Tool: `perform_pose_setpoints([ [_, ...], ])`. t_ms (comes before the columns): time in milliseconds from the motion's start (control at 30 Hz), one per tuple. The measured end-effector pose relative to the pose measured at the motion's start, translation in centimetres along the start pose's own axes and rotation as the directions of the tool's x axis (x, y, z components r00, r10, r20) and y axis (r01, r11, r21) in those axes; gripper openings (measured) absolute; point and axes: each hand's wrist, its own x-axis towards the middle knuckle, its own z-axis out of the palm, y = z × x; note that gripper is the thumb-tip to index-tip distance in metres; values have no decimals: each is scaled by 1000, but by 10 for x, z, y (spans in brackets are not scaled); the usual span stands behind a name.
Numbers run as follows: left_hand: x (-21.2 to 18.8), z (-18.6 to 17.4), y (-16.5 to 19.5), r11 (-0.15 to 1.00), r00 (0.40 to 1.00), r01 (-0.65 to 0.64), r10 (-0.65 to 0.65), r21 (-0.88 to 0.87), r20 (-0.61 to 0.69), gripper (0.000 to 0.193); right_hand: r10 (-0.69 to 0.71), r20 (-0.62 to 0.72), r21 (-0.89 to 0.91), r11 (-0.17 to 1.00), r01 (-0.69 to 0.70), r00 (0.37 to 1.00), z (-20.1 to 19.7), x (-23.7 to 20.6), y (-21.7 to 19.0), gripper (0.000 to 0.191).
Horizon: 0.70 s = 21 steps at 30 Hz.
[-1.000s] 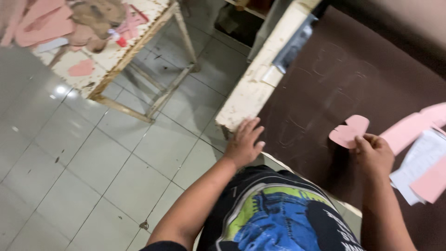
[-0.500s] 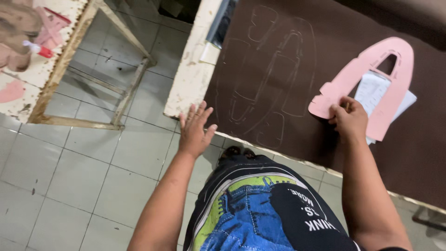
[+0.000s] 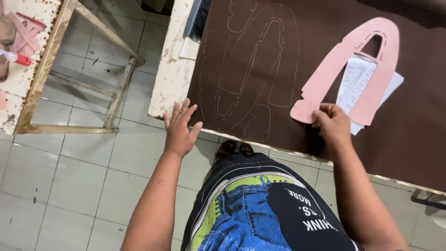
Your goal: The person picks up pink paper pattern pieces from a cluttered worktable, places them on a brown paper sheet, and traces around them with a pen. They then gather the pattern pieces, stack them, and handle sandal-shaped sole boards and a dark strap on the table.
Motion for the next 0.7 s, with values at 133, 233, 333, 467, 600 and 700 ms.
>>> perform_pose_setpoints([
  [133, 0, 0, 0, 1000, 1000, 22, -22, -8, 9, 58, -1, -5, 3, 1000, 1, 1000, 8, -2, 7, 27],
  [233, 0, 0, 0, 1000, 1000, 24, -24, -10, 2, 57, -66, -32, -8, 998, 66, 997, 13, 0, 14, 28],
  [333, 1, 0, 0, 1000, 1000, 15, -15, -4, -10, 57, -109, -88, -174, 980, 92, 990, 16, 1, 22, 29],
  [467, 0, 2, 1, 999, 999, 30, -31, -17, -20, 56, -276, -118, -382, 899, 213, 954, 17, 4, 31, 29],
  [600, 1, 3, 2, 1000, 999, 27, -28, -8, -36, 55, -275, -122, -391, 896, 209, 954, 17, 7, 38, 32],
  [700, 1, 5, 2, 999, 999, 35, -35, 0, -39, 56, -304, -130, -415, 881, 226, 944, 18, 8, 42, 30],
])
